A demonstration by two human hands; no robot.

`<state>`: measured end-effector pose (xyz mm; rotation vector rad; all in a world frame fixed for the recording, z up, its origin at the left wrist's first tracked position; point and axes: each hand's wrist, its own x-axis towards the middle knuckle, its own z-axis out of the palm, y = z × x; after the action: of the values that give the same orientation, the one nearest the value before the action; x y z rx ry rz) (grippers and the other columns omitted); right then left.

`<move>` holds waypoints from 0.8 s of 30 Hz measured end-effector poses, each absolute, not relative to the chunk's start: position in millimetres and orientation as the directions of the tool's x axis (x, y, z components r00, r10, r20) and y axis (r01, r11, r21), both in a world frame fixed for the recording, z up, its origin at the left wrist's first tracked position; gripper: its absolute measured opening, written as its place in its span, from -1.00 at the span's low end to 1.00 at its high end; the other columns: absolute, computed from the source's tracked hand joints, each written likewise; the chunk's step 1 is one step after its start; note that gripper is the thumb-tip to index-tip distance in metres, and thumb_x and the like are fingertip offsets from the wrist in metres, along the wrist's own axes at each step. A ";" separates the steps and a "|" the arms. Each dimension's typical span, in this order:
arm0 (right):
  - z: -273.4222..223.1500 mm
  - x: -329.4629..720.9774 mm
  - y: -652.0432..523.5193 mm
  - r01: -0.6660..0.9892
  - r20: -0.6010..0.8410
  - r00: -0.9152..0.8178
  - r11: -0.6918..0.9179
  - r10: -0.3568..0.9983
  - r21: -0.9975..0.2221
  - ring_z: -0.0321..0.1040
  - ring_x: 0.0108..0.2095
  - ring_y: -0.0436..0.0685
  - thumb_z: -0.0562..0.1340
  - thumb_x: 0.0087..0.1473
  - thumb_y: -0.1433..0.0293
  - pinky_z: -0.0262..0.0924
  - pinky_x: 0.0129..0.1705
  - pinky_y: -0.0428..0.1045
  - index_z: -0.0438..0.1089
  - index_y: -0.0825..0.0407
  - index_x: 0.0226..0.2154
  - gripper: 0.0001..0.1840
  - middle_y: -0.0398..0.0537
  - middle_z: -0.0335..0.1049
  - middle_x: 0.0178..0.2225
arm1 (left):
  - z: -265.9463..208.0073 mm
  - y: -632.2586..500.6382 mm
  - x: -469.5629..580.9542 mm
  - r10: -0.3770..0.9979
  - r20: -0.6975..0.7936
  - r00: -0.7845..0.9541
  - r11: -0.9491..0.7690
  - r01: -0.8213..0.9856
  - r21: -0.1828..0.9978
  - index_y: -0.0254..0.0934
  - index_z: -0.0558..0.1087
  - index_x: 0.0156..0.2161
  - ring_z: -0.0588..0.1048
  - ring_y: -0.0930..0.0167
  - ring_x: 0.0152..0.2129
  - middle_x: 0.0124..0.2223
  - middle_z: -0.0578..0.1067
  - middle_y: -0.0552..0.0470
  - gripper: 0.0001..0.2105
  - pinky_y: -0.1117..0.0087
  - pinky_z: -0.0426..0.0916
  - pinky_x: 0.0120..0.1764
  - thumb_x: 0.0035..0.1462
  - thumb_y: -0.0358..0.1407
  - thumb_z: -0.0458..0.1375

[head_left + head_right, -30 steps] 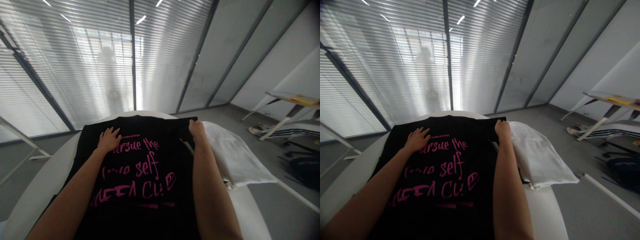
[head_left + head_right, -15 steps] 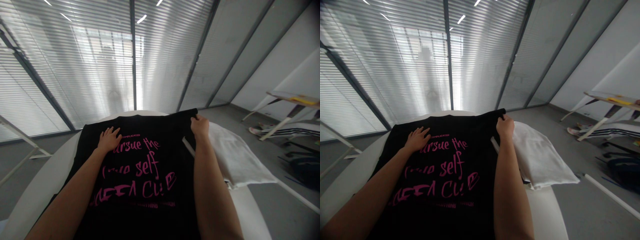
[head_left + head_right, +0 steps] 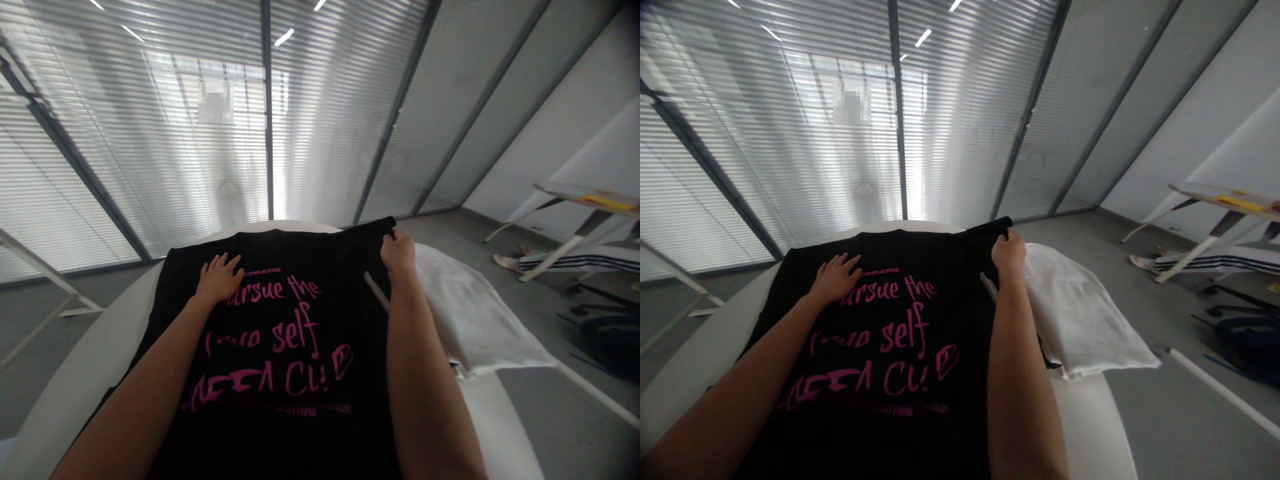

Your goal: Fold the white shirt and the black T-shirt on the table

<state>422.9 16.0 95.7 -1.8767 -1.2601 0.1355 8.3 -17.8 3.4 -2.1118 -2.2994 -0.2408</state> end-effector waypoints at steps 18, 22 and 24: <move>114.3 341.9 -9.4 0.867 0.093 -0.199 0.219 0.976 -0.448 0.31 0.09 0.20 0.10 0.19 0.29 0.10 0.15 0.03 0.36 0.00 0.10 -0.55 0.03 0.42 0.06 | 2.8 -18.2 9.1 0.988 0.126 -0.088 0.075 0.992 0.106 -0.07 0.15 0.31 0.04 0.10 0.29 0.35 0.13 -0.14 -0.42 -0.04 -0.05 0.23 0.24 0.02 -0.18; 92.6 362.2 4.7 0.914 -0.061 -0.064 0.034 0.996 -0.404 0.24 0.15 0.25 0.08 0.13 0.45 0.11 0.16 0.05 0.32 0.09 0.14 -0.50 0.14 0.32 0.14 | 3.4 -18.6 9.5 0.988 0.128 -0.083 0.068 0.991 0.115 -0.07 0.15 0.31 0.04 0.10 0.30 0.35 0.12 -0.14 -0.42 -0.05 -0.06 0.23 0.24 0.01 -0.18; 82.1 371.6 8.4 0.922 -0.186 -0.066 -0.011 0.980 -0.388 0.30 0.10 0.27 0.14 0.06 0.50 0.21 0.08 0.04 0.30 0.12 0.16 -0.43 0.18 0.31 0.14 | 3.5 -18.4 9.6 0.988 0.125 -0.087 0.072 0.990 0.119 -0.07 0.15 0.31 0.03 0.10 0.30 0.35 0.12 -0.14 -0.42 -0.05 -0.07 0.23 0.24 0.01 -0.18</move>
<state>371.6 8.4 82.1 -2.0447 -2.1047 0.6291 9.6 -18.4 3.5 -2.1151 -2.2913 -0.2708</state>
